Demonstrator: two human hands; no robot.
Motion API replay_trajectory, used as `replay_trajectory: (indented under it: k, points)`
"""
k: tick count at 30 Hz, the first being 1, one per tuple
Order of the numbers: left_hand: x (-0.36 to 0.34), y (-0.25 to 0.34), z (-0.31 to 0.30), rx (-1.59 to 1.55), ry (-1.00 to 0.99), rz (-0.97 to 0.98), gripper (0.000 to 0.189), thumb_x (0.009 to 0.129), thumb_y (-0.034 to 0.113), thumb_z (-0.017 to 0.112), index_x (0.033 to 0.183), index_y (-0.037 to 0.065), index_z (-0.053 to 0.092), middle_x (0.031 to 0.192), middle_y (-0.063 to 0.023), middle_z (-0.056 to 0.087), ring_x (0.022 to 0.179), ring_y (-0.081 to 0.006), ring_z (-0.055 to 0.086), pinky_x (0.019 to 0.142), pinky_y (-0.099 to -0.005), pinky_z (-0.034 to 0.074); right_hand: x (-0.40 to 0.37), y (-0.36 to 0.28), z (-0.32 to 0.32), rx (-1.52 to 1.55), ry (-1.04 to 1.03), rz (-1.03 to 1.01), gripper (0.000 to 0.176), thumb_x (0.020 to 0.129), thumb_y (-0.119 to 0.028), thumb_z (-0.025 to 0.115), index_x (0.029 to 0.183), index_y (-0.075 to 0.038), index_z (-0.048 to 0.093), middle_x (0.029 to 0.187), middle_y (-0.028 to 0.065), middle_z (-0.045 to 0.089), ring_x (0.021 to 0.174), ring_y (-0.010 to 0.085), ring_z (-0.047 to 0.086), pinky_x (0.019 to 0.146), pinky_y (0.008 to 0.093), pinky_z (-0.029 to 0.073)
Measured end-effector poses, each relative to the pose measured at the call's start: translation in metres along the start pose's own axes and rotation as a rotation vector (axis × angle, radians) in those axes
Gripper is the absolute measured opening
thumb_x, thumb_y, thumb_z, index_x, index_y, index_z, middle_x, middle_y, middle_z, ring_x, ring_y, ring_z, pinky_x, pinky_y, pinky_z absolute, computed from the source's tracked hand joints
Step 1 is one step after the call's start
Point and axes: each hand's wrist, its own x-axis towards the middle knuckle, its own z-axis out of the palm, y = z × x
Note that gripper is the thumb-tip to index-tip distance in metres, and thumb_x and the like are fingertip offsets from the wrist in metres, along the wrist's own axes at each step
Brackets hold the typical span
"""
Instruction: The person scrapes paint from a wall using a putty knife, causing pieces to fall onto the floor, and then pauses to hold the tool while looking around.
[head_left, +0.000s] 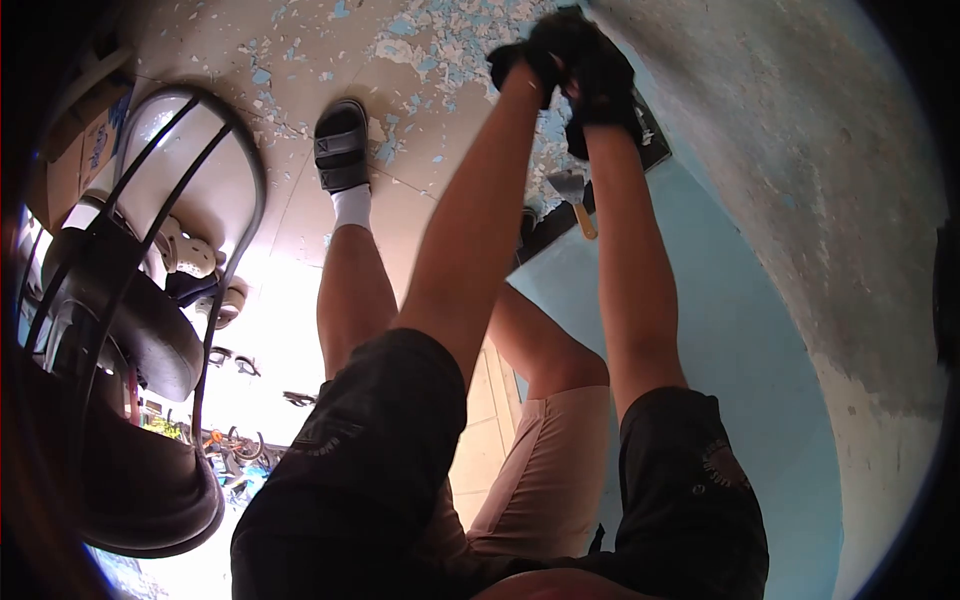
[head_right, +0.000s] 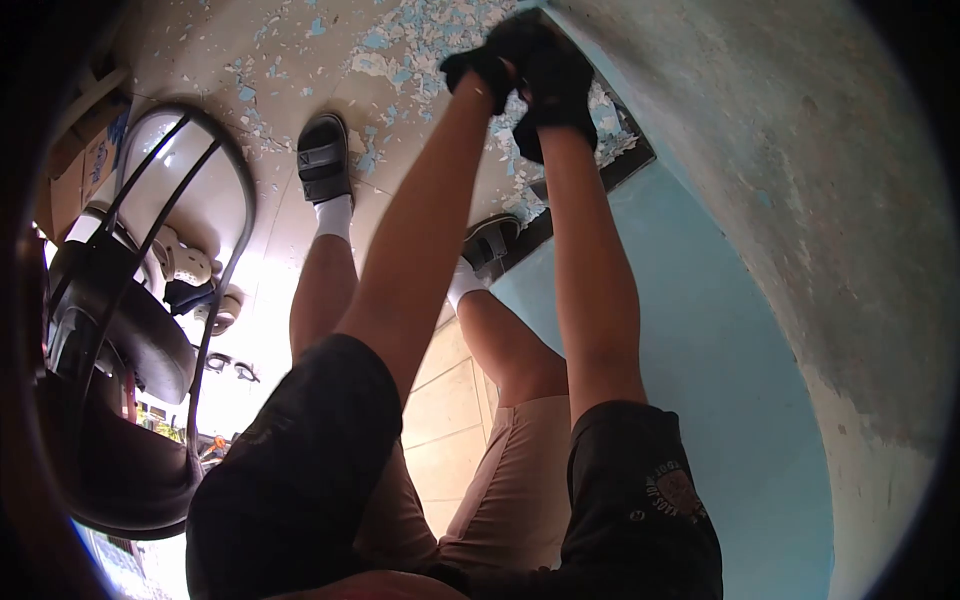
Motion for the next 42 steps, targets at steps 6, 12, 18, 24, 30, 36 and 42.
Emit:
replay_trajectory:
  k: [6, 12, 18, 24, 30, 36, 42]
  points:
    - [-0.018, -0.019, -0.015, -0.541, 0.244, 0.208, 0.024, 0.079, 0.023, 0.064, 0.101, 0.012, 0.067, 0.102, -0.012, 0.064, 0.089, -0.0274, 0.063, 0.08, -0.0354, 0.052, -0.018, -0.039, -0.003, -0.009, 0.106, 0.089, 0.034, 0.089, -0.032, 0.052, 0.114, -0.009, 0.057, 0.093, 0.0133, 0.067, 0.081, 0.0299, 0.067, 0.069, 0.0402, 0.052]
    - [-0.006, 0.009, -0.036, 0.124, -0.155, 0.182, 0.02, 0.087, 0.024, 0.059, 0.099, 0.011, 0.067, 0.098, -0.0119, 0.065, 0.09, -0.0226, 0.064, 0.081, -0.0294, 0.051, -0.013, -0.023, -0.002, 0.268, 0.086, 0.266, 0.033, 0.088, -0.037, 0.053, 0.107, -0.012, 0.062, 0.085, 0.0129, 0.067, 0.07, 0.0268, 0.066, 0.058, 0.0383, 0.051]
    - [-0.017, -0.015, -0.034, -0.19, 0.04, 0.179, 0.022, 0.084, 0.021, 0.059, 0.099, 0.007, 0.066, 0.099, -0.0124, 0.065, 0.095, -0.025, 0.063, 0.083, -0.03, 0.05, -0.024, -0.066, -0.006, 0.218, 0.124, 0.435, 0.029, 0.09, -0.036, 0.05, 0.107, -0.016, 0.061, 0.075, 0.0105, 0.065, 0.059, 0.0232, 0.064, 0.044, 0.0337, 0.049]
    - [0.009, -0.006, 0.001, 0.19, -0.143, -0.001, 0.024, 0.079, 0.026, 0.062, 0.093, 0.007, 0.065, 0.098, -0.013, 0.065, 0.094, -0.0253, 0.064, 0.079, -0.0368, 0.052, -0.001, -0.021, -0.005, 0.147, 0.01, 0.24, 0.029, 0.088, -0.032, 0.053, 0.108, -0.013, 0.061, 0.091, 0.0106, 0.067, 0.076, 0.0217, 0.065, 0.063, 0.0323, 0.052]
    - [-0.055, -0.005, -0.07, -0.063, -0.043, -0.136, 0.029, 0.077, 0.024, 0.064, 0.101, 0.008, 0.061, 0.099, -0.0124, 0.065, 0.094, -0.0264, 0.066, 0.071, -0.0385, 0.054, -0.021, -0.047, 0.016, -0.095, 0.067, 0.208, 0.026, 0.083, -0.019, 0.051, 0.102, -0.005, 0.063, 0.097, 0.0197, 0.065, 0.094, 0.0353, 0.062, 0.081, 0.042, 0.05]
    - [-0.111, 0.025, -0.083, -0.891, 0.126, -0.681, 0.033, 0.084, 0.033, 0.058, 0.103, 0.006, 0.064, 0.102, -0.0193, 0.065, 0.088, -0.0334, 0.065, 0.079, -0.0385, 0.051, -0.02, -0.084, -0.074, -0.261, 0.206, 0.173, 0.035, 0.081, -0.015, 0.05, 0.113, -0.006, 0.062, 0.1, 0.0175, 0.066, 0.088, 0.0367, 0.063, 0.08, 0.0421, 0.05]
    - [-0.141, 0.062, -0.156, -0.629, 0.002, -0.792, 0.036, 0.082, 0.029, 0.062, 0.107, 0.003, 0.062, 0.097, -0.0171, 0.066, 0.09, -0.028, 0.065, 0.074, -0.0379, 0.052, 0.035, -0.012, 0.027, -0.523, -0.207, 0.284, 0.037, 0.083, -0.028, 0.044, 0.105, -0.009, 0.067, 0.113, 0.0193, 0.062, 0.107, 0.0323, 0.06, 0.092, 0.0428, 0.047]
